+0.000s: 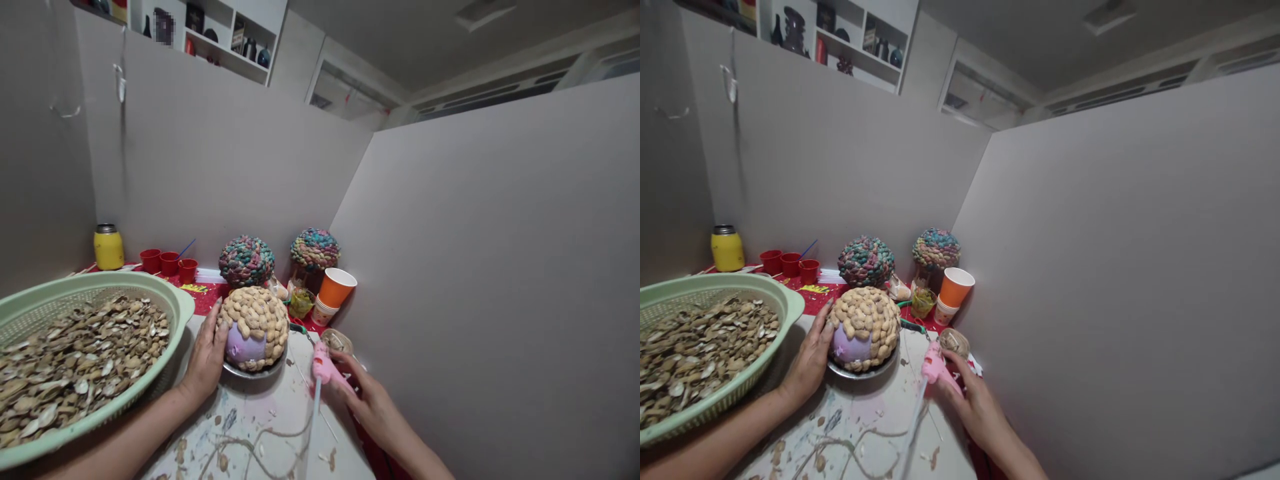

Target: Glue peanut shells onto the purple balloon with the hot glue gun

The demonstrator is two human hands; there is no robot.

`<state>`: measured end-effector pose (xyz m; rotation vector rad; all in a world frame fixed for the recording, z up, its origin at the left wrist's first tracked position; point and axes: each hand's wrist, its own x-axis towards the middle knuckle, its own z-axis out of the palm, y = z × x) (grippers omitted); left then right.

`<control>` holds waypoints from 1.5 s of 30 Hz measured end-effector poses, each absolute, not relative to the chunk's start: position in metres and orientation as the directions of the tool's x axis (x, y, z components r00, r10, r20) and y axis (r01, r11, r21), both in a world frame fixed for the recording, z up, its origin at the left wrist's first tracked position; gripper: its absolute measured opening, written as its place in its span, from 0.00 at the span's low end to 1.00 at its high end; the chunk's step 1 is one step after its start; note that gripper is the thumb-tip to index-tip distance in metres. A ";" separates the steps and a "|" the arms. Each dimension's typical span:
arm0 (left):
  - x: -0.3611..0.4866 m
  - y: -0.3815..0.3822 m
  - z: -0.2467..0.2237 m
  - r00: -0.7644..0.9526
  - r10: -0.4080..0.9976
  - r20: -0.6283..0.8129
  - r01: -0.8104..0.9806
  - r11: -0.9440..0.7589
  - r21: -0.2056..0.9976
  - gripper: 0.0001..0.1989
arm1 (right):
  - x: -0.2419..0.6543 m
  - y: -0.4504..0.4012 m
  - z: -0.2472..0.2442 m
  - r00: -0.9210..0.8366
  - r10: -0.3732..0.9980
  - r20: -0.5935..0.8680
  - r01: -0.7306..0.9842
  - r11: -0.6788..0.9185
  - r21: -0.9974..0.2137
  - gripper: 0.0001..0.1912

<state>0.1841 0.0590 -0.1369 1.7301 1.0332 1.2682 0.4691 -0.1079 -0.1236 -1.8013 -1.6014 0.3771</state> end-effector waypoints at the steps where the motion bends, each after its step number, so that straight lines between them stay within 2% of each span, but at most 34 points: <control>1: 0.184 0.059 -0.137 0.186 0.911 0.367 0.177 -0.399 0.900 0.31 | 0.472 -0.109 -0.120 0.224 0.946 0.234 0.667 0.026 -0.744 0.26; 3: 0.184 0.060 -0.137 0.188 0.911 0.366 0.178 -0.398 0.900 0.32 | 0.474 -0.112 -0.110 0.299 0.933 0.200 0.436 0.053 -0.898 0.28; 5: 0.184 0.061 -0.137 0.190 0.911 0.366 0.179 -0.399 0.899 0.32 | 0.471 -0.115 -0.099 0.360 0.922 0.141 0.178 0.080 -0.981 0.30; 7: 0.184 0.062 -0.137 0.189 0.911 0.366 0.179 -0.398 0.900 0.32 | 0.463 -0.118 -0.091 0.400 0.908 0.125 -0.021 0.146 -0.989 0.30; 9: 0.184 0.062 -0.137 0.185 0.913 0.365 0.179 -0.396 0.901 0.33 | 0.452 -0.119 -0.091 0.424 0.897 0.124 -0.117 0.190 -0.975 0.30; 14: 0.184 0.063 -0.138 0.183 0.914 0.362 0.177 -0.393 0.903 0.32 | 0.426 -0.115 -0.102 0.454 0.891 0.012 -0.076 0.052 -0.996 0.25; 22: 0.184 0.061 -0.136 0.177 0.919 0.353 0.166 -0.381 0.909 0.32 | 0.421 -0.065 -0.074 0.501 0.849 0.166 -0.043 0.216 -0.975 0.25; 27: 0.184 0.060 -0.137 0.158 0.919 0.361 0.173 -0.386 0.906 0.30 | 0.406 -0.023 -0.071 0.452 0.879 0.154 -0.071 0.208 -0.976 0.29; 31: 0.183 0.060 -0.141 0.147 0.915 0.375 0.184 -0.398 0.899 0.30 | 0.393 -0.010 -0.072 0.388 0.910 0.149 -0.118 0.209 -0.971 0.26; 37: 0.180 0.055 -0.137 0.195 0.832 0.520 0.207 -0.553 0.807 0.29 | 0.388 -0.009 -0.077 0.390 0.908 0.151 -0.219 0.251 -0.943 0.24; 40: 0.180 0.045 -0.130 0.231 0.787 0.572 0.173 -0.611 0.772 0.28 | 0.388 -0.005 -0.083 0.389 0.911 0.137 -0.279 0.259 -0.925 0.23; 45: 0.182 0.024 -0.114 0.226 0.808 0.544 0.047 -0.567 0.822 0.30 | 0.388 0.002 -0.088 0.400 0.902 0.160 -0.335 0.306 -0.891 0.22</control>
